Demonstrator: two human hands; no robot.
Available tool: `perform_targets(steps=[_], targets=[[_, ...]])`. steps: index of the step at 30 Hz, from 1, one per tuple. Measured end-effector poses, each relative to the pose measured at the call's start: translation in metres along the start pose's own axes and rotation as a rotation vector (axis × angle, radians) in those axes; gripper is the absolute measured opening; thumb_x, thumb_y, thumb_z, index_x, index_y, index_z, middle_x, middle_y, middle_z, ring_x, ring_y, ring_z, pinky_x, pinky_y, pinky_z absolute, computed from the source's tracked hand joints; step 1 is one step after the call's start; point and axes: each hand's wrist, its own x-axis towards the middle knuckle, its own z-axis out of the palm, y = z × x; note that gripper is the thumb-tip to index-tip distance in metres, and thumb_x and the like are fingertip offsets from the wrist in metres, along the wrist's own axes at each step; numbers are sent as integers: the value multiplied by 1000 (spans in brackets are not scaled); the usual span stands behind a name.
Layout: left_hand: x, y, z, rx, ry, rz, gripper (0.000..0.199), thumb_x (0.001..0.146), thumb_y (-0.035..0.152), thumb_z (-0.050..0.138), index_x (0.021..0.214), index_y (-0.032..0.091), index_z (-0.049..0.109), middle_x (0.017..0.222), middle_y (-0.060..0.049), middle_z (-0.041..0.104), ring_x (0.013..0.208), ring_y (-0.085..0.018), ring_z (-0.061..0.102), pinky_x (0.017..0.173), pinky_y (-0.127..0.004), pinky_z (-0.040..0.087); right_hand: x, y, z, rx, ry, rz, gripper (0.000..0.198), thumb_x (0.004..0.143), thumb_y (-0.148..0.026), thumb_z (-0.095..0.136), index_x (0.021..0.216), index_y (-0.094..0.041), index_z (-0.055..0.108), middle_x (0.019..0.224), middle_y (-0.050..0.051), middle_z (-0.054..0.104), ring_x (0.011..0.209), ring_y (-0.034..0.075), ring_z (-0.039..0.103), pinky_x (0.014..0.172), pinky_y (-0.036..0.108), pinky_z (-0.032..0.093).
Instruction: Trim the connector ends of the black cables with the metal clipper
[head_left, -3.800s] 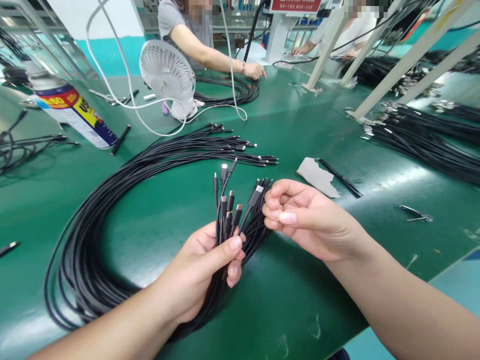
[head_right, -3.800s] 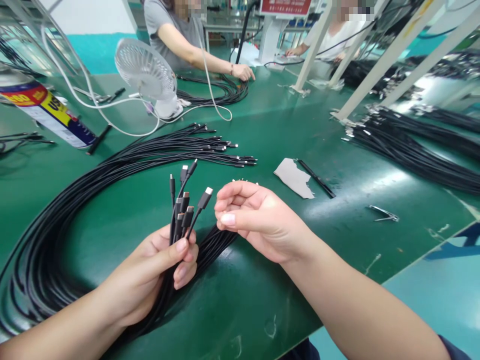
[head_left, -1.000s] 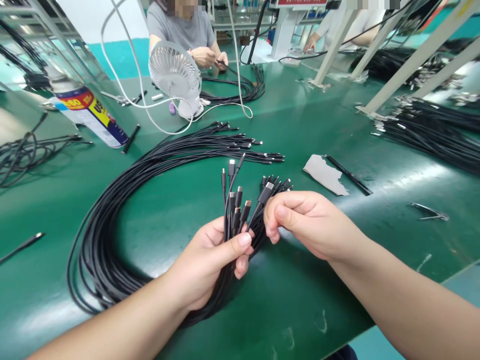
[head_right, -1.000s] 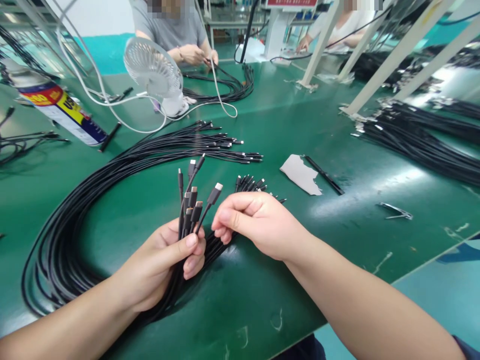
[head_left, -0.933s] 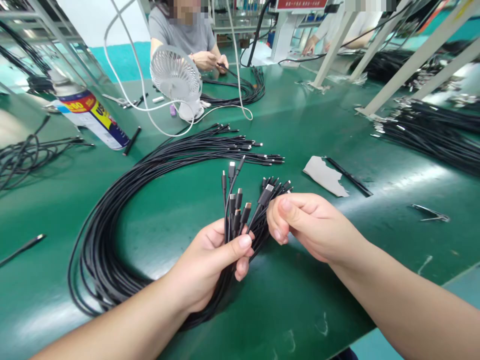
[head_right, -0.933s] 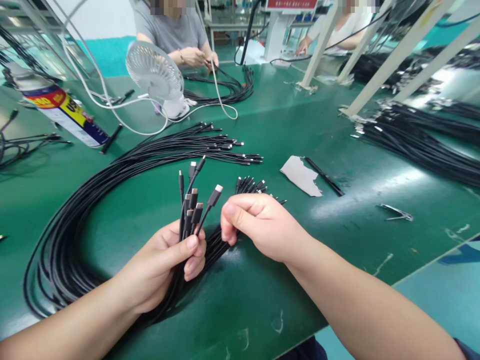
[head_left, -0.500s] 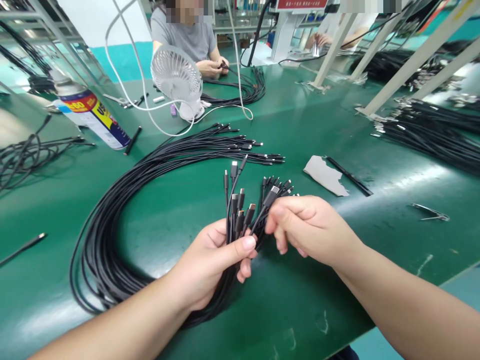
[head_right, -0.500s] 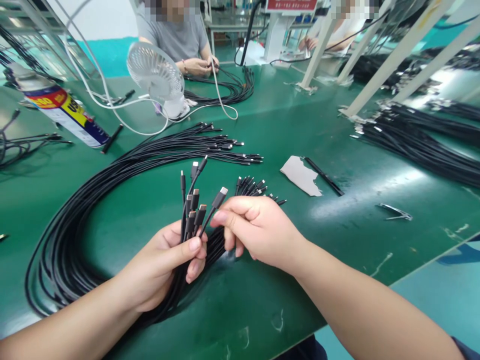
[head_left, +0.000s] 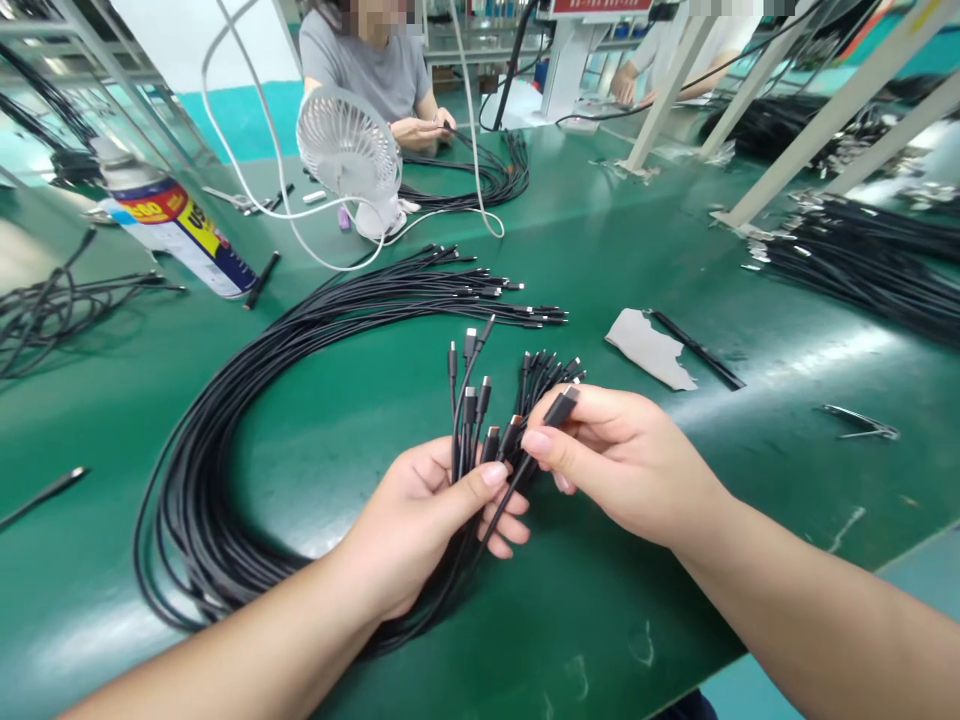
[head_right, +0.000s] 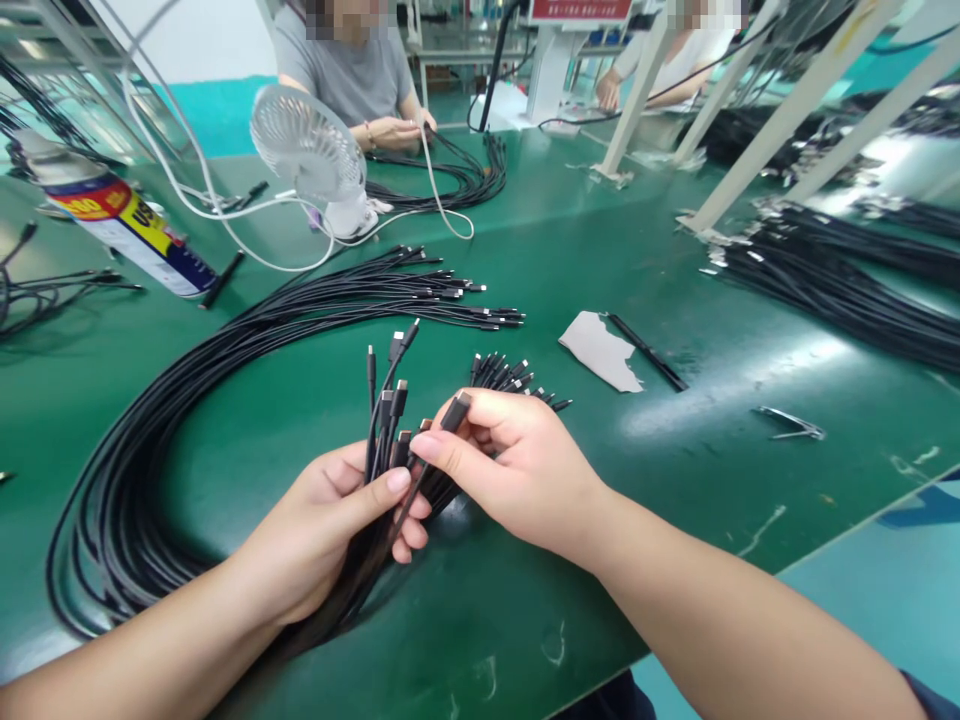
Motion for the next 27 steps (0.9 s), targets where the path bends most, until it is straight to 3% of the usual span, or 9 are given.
perform_targets(steps=[8, 12, 16, 22, 27], targets=[[1, -1, -1, 92, 7, 67, 25, 86, 39, 76, 89, 15, 73, 80, -7, 79, 73, -18, 75, 67, -26, 60, 1, -4, -9, -14, -305, 135, 23, 87, -29, 70, 70, -18, 60, 61, -5, 53, 52, 8, 48, 51, 22, 43], [1, 0, -2, 88, -25, 40, 30, 85, 44, 76, 91, 15, 74, 93, -12, 80, 85, -23, 76, 71, -29, 60, 2, -2, -13, -126, -313, 165, 17, 87, -28, 66, 74, -18, 60, 68, -2, 57, 62, 11, 52, 59, 24, 46], [1, 2, -3, 66, -27, 80, 19, 90, 36, 71, 93, 18, 74, 109, -10, 78, 100, -22, 72, 83, -31, 59, 3, -1, -13, -164, -331, 126, 15, 92, -27, 57, 80, -19, 62, 79, 2, 63, 73, 14, 58, 67, 27, 51], [0, 4, -4, 24, -78, 62, 23, 86, 36, 76, 75, 17, 71, 117, -9, 74, 103, -23, 69, 80, -29, 58, 2, -4, -8, -153, -316, 53, 14, 93, -21, 54, 80, -19, 60, 84, 2, 68, 74, 13, 59, 66, 24, 51], [-1, 4, -5, 0, -124, 47, 25, 83, 39, 78, 76, 16, 72, 132, -9, 67, 103, -22, 68, 82, -28, 57, 0, -6, -11, -218, -348, 23, 14, 94, -22, 55, 83, -18, 63, 80, 2, 69, 70, 13, 59, 63, 23, 51]])
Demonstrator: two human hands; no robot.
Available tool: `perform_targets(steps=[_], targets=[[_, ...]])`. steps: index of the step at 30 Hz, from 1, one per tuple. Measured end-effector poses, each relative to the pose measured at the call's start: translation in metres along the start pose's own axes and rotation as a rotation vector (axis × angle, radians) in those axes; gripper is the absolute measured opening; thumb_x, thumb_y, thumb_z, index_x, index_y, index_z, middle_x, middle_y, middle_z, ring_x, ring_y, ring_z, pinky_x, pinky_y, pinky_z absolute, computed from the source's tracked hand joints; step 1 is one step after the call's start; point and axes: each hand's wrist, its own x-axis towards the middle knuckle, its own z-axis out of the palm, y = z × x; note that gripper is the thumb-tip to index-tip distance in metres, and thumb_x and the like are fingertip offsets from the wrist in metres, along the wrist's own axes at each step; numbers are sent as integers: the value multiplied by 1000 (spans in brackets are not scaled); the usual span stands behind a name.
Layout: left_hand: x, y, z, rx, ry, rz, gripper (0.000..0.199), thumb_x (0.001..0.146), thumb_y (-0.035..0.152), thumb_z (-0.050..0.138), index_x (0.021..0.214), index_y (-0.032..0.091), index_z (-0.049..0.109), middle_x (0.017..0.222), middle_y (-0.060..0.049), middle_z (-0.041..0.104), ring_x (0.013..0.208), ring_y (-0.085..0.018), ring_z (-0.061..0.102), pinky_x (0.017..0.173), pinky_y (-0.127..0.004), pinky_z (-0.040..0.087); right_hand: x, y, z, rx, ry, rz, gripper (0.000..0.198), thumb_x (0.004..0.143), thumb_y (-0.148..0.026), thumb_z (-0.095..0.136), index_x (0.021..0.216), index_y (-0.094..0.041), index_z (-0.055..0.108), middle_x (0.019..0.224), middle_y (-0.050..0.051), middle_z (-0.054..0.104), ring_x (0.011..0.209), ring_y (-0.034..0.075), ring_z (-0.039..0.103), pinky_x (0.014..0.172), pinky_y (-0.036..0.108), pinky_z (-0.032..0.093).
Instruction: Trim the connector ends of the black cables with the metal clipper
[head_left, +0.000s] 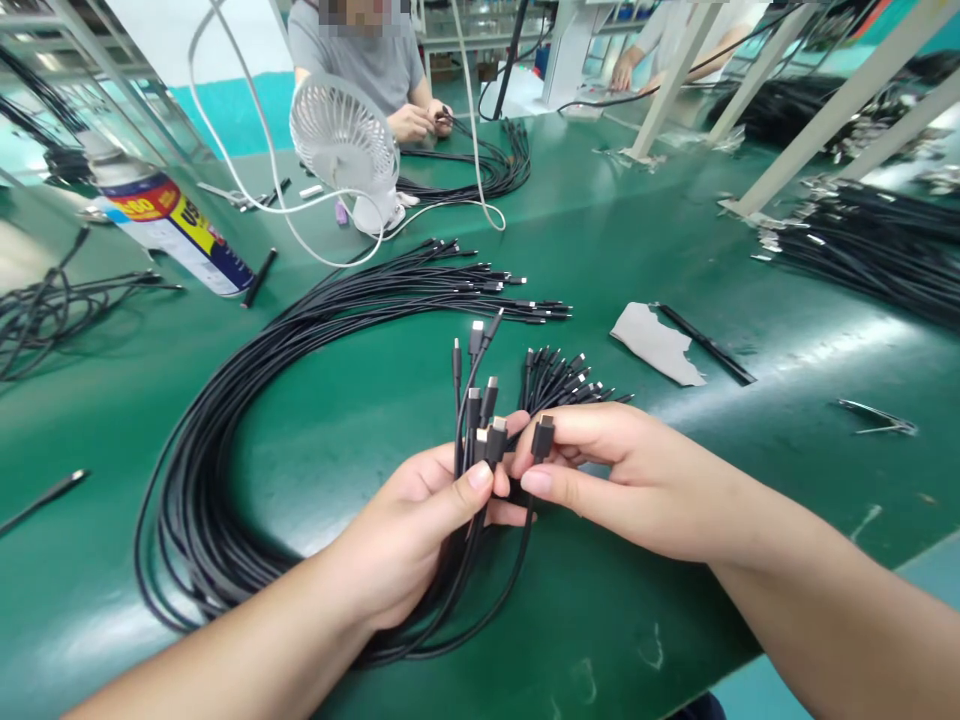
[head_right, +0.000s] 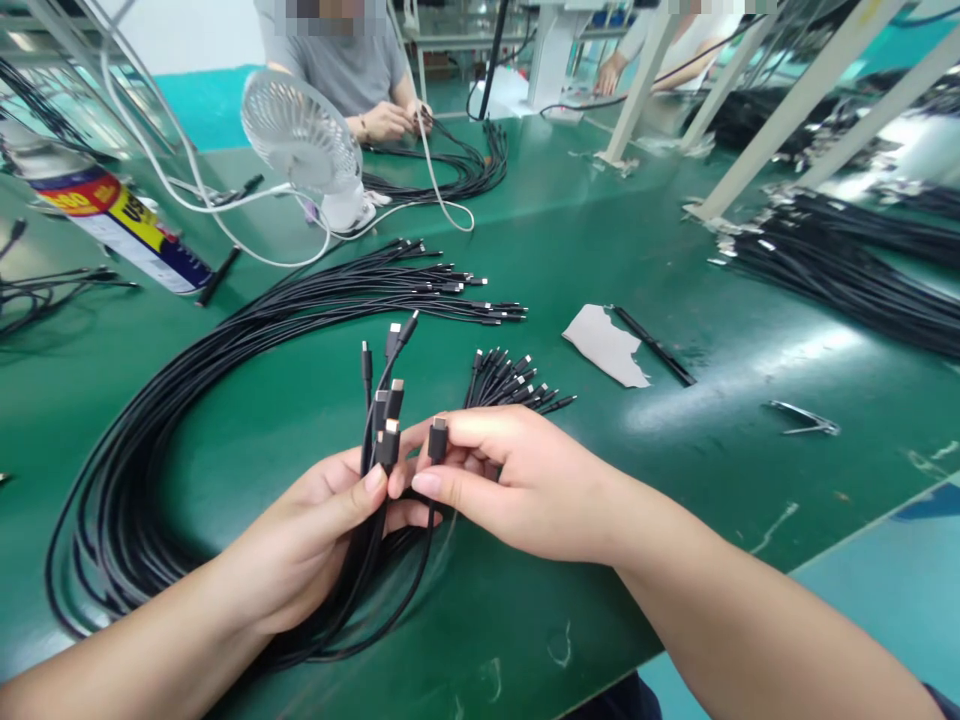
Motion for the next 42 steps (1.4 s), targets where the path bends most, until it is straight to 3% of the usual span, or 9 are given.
perform_targets(steps=[6, 12, 15, 20, 26, 31, 35, 42], targets=[[1, 0, -1, -14, -17, -3, 23, 83, 38, 79, 77, 16, 73, 124, -9, 69, 88, -16, 65, 75, -24, 56, -2, -1, -1, -17, -15, -37, 15, 96, -18, 55, 83, -18, 64, 82, 1, 72, 71, 11, 63, 66, 20, 51], [1, 2, -1, 5, -55, 12, 18, 81, 35, 81, 83, 18, 80, 83, -3, 72, 76, -11, 61, 70, -17, 52, -2, 0, -1, 35, -50, 1, 16, 98, -22, 54, 92, -14, 67, 86, 6, 74, 77, 14, 66, 72, 25, 54], [-1, 3, -1, 20, -63, 0, 18, 77, 31, 86, 90, 20, 82, 82, -1, 72, 74, -9, 59, 71, -17, 51, -2, 2, -2, 111, -88, 18, 16, 98, -24, 55, 95, -15, 68, 87, 6, 74, 83, 17, 68, 79, 30, 56], [-3, 2, -1, 41, -53, -10, 13, 75, 28, 87, 83, 19, 81, 82, 0, 71, 76, -9, 59, 74, -17, 48, -1, 2, -4, 194, -110, 52, 13, 96, -26, 58, 92, -17, 67, 90, 5, 73, 93, 18, 69, 89, 33, 55], [1, 3, 3, 97, 42, 33, 19, 71, 31, 88, 79, 18, 77, 68, 3, 62, 65, -10, 51, 65, -20, 44, -1, 1, -2, 226, -77, 35, 12, 94, -17, 59, 83, -18, 62, 81, 2, 72, 73, 12, 67, 69, 23, 54], [3, 1, 7, 158, 99, 10, 28, 65, 31, 91, 80, 16, 72, 67, 3, 60, 59, -9, 48, 54, -20, 42, -1, 9, 5, 162, 81, 76, 22, 85, -35, 75, 81, -17, 65, 75, 1, 68, 64, 12, 59, 60, 24, 49], [1, -3, 9, 210, 98, 37, 22, 70, 25, 88, 77, 16, 70, 66, 3, 61, 58, -10, 52, 53, -21, 47, 3, 9, 11, 65, 208, 151, 34, 76, -46, 81, 73, -17, 64, 68, 1, 65, 61, 14, 58, 56, 26, 48], [-2, -6, 2, 224, 73, 45, 17, 77, 29, 84, 80, 17, 74, 66, 1, 65, 59, -11, 56, 54, -21, 47, 1, 4, 7, 261, 153, 203, 35, 74, -45, 84, 73, -19, 61, 69, 4, 72, 65, 18, 69, 60, 29, 55]])
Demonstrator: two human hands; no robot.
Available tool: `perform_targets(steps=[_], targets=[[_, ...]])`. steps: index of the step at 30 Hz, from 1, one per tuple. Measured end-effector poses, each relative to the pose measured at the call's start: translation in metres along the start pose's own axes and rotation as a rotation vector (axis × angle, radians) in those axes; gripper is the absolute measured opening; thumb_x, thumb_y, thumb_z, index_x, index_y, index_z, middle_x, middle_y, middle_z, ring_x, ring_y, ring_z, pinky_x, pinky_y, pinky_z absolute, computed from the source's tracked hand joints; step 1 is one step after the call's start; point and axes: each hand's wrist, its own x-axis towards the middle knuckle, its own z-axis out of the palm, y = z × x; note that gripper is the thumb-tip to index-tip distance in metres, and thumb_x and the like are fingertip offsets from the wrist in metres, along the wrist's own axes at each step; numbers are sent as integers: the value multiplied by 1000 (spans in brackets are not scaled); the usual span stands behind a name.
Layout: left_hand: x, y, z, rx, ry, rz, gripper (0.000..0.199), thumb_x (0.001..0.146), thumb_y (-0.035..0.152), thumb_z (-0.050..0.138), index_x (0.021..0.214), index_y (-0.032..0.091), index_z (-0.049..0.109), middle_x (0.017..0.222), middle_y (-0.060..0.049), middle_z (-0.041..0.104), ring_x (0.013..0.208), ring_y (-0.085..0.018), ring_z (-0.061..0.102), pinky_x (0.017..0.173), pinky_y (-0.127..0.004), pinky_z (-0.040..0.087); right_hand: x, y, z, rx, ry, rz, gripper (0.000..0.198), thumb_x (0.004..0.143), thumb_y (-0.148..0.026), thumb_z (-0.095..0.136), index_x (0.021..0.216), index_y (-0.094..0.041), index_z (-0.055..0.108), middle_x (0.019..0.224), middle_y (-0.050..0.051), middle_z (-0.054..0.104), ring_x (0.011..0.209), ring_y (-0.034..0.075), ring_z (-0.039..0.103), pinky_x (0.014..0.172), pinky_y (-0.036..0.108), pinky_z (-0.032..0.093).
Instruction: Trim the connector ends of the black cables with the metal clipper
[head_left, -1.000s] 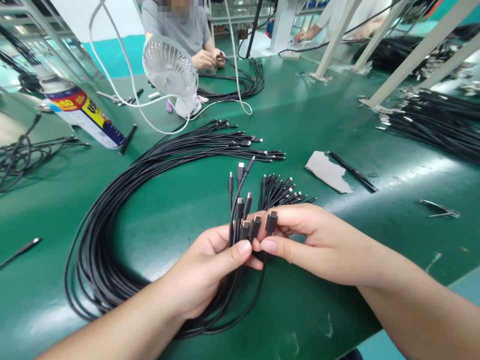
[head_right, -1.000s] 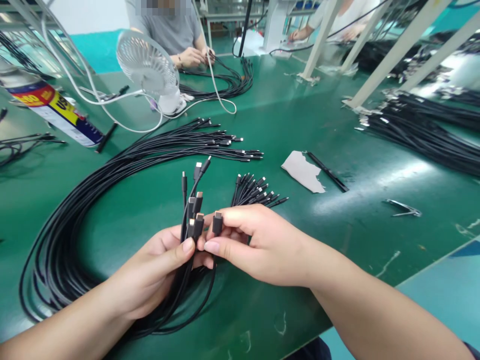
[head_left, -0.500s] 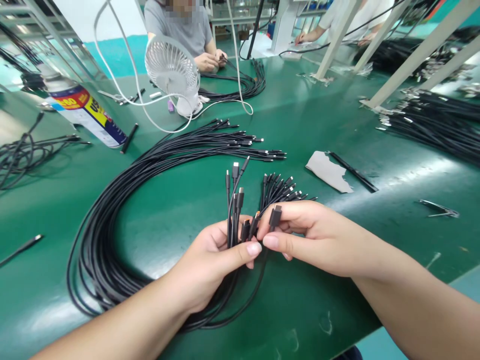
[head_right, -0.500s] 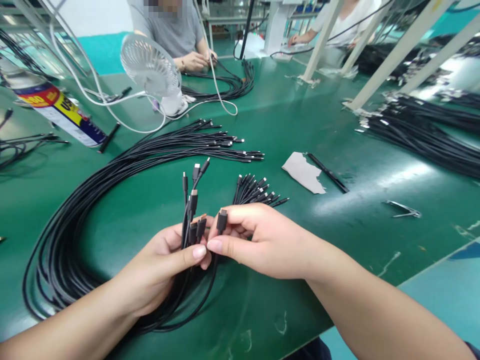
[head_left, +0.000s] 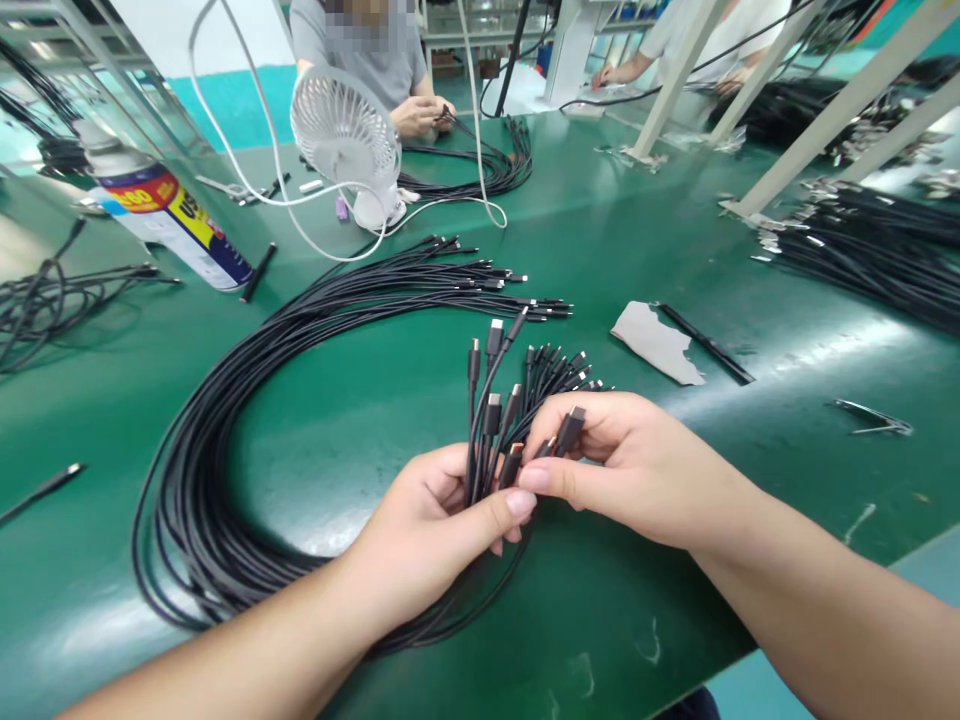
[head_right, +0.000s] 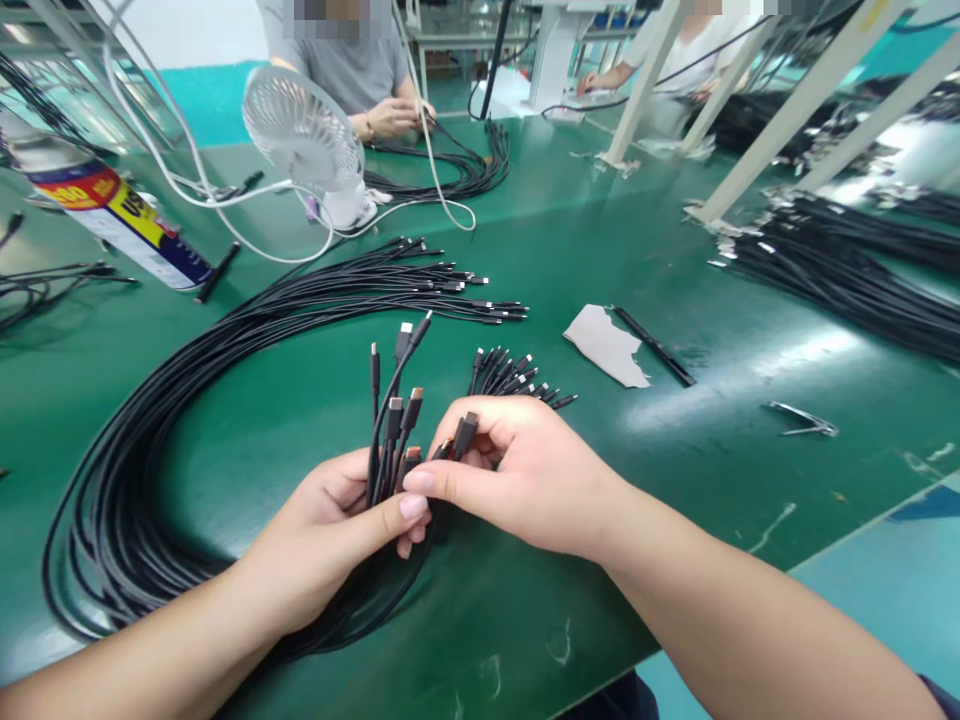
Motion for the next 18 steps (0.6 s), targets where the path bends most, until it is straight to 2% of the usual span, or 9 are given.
perform_targets(steps=[3, 6, 10, 14, 18], targets=[[0, -1, -2, 7, -29, -24, 19, 79, 32, 82, 81, 16, 73, 65, 0, 66, 60, -12, 58, 56, -22, 46, -1, 2, -3, 39, -56, 1, 36, 78, -49, 80, 77, -18, 61, 73, 5, 73, 69, 20, 71, 66, 33, 57], [1, 0, -2, -17, -33, -24, 19, 76, 30, 85, 80, 16, 74, 65, 2, 64, 60, -10, 54, 56, -21, 44, -1, 2, -4, -23, -80, -4, 34, 82, -49, 76, 79, -18, 62, 77, 6, 72, 72, 19, 68, 67, 32, 54], [1, 3, 2, -61, -11, 15, 16, 73, 24, 87, 79, 16, 75, 67, 3, 64, 61, -8, 50, 59, -19, 43, -1, 1, -5, -111, -69, -25, 32, 79, -46, 78, 81, -18, 63, 76, 4, 68, 70, 17, 63, 64, 30, 51], [1, 6, 6, -83, 31, 39, 18, 66, 14, 90, 70, 18, 74, 62, 6, 63, 61, -8, 50, 63, -18, 44, 0, 1, -3, -114, -52, -37, 31, 78, -44, 79, 81, -18, 63, 78, 5, 71, 70, 17, 63, 63, 29, 51], [1, 5, 6, -63, 26, 51, 16, 70, 18, 89, 72, 18, 73, 63, 5, 62, 62, -9, 50, 64, -19, 44, 0, 4, -1, -118, -35, -74, 23, 83, -38, 74, 83, -17, 65, 81, 7, 73, 72, 18, 66, 64, 30, 52]])
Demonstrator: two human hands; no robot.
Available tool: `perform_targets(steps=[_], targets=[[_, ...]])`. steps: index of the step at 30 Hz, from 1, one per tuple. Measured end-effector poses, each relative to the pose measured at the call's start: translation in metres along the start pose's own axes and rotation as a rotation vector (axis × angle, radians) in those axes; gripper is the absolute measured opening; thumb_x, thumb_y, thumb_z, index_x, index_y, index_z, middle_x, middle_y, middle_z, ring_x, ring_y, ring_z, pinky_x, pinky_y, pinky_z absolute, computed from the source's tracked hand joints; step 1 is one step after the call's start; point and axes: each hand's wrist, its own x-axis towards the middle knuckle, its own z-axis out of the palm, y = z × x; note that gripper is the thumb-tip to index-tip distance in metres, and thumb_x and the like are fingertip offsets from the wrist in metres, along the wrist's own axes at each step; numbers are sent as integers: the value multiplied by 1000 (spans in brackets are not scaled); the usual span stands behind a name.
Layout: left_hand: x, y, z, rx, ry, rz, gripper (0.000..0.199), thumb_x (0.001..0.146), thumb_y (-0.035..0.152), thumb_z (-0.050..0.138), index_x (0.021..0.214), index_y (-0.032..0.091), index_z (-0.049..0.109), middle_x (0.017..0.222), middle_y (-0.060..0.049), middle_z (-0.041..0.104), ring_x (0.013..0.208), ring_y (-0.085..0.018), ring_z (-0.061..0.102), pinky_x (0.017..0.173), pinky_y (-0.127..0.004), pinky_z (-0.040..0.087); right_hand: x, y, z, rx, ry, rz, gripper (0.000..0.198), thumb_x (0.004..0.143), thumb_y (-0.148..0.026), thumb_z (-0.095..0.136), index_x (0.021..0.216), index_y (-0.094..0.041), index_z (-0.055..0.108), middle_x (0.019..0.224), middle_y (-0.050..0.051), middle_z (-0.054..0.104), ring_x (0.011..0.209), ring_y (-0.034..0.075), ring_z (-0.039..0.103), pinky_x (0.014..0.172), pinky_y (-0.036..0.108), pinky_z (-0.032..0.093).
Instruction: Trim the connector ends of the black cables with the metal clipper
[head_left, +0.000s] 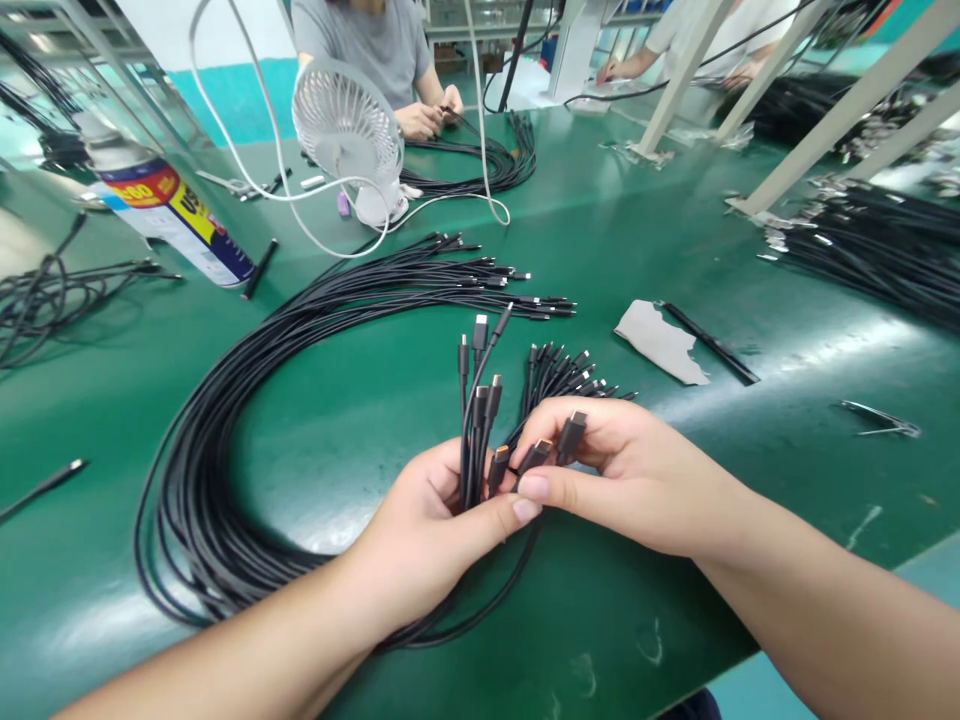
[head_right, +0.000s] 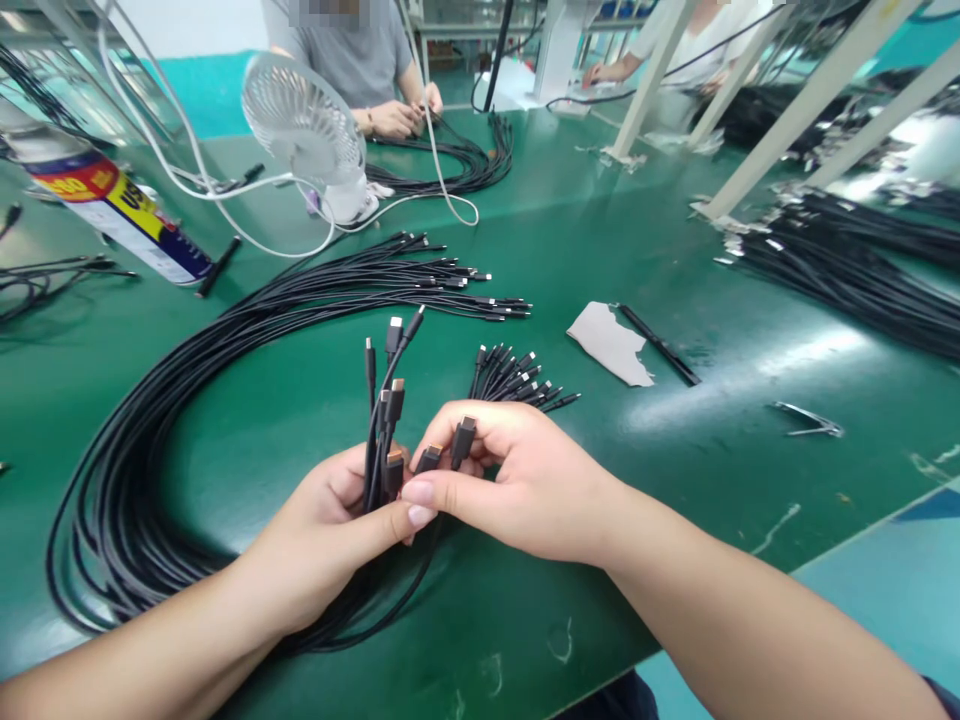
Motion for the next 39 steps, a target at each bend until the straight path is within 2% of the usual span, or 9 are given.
perform_targets(steps=[8, 17, 22, 25, 27, 30, 32, 34, 39], targets=[[2, 2, -1, 42, 31, -30, 24, 69, 23, 88, 65, 17, 65, 59, 4, 57, 58, -10, 47, 54, -19, 43, 2, -1, -1, -97, -26, -9, 20, 86, -36, 69, 82, -18, 63, 78, 4, 68, 73, 16, 64, 66, 28, 52], [1, 2, -1, -38, 42, -55, 19, 66, 16, 90, 69, 18, 71, 63, 5, 60, 57, -9, 50, 53, -19, 44, 2, -1, -7, -82, -66, -46, 23, 89, -36, 67, 78, -18, 61, 79, 4, 69, 72, 16, 62, 64, 28, 51], [0, 3, -5, -83, -68, -63, 13, 72, 17, 88, 81, 19, 78, 72, 4, 70, 69, -7, 61, 71, -16, 51, 2, -2, -6, -74, -68, -32, 16, 87, -32, 69, 84, -17, 66, 76, 3, 69, 68, 15, 62, 63, 28, 50], [-1, 1, -8, -116, -153, -127, 15, 78, 23, 85, 90, 19, 77, 81, -1, 76, 78, -11, 71, 79, -21, 56, 1, -3, -8, -20, -99, -8, 14, 86, -30, 71, 83, -18, 64, 73, 2, 69, 66, 14, 64, 62, 26, 51], [-1, -1, -8, -134, -177, -186, 17, 79, 25, 84, 92, 18, 76, 82, -2, 77, 74, -14, 74, 74, -25, 60, 0, -4, -10, 4, -123, 23, 19, 84, -34, 73, 84, -18, 63, 70, 1, 68, 64, 14, 64, 60, 25, 51], [0, -1, -6, -144, -142, -188, 19, 76, 24, 86, 87, 15, 73, 79, -1, 77, 64, -12, 73, 62, -21, 60, 1, -6, -16, -9, -167, 29, 28, 83, -43, 74, 89, -17, 64, 73, 3, 69, 66, 15, 63, 61, 27, 51], [1, 0, -4, -147, -97, -182, 21, 75, 24, 87, 84, 14, 71, 74, 0, 76, 59, -10, 71, 57, -18, 57, 2, -8, -21, -60, -136, 12, 29, 85, -45, 71, 88, -17, 67, 71, 2, 67, 64, 14, 60, 59, 25, 49], [1, 1, -3, -137, -49, -196, 23, 75, 25, 87, 82, 13, 69, 72, -1, 75, 58, -10, 70, 56, -18, 57, 3, -10, -25, -116, -37, -9, 33, 89, -49, 66, 80, -17, 67, 61, -1, 59, 54, 10, 52, 50, 22, 43], [2, 3, -2, -130, 25, -211, 30, 71, 27, 90, 77, 12, 64, 69, -1, 75, 58, -10, 69, 56, -20, 58, 2, -8, -26, -107, 127, 40, 66, 89, -76, 46, 56, -20, 56, 42, -2, 50, 34, 8, 40, 35, 23, 32]])
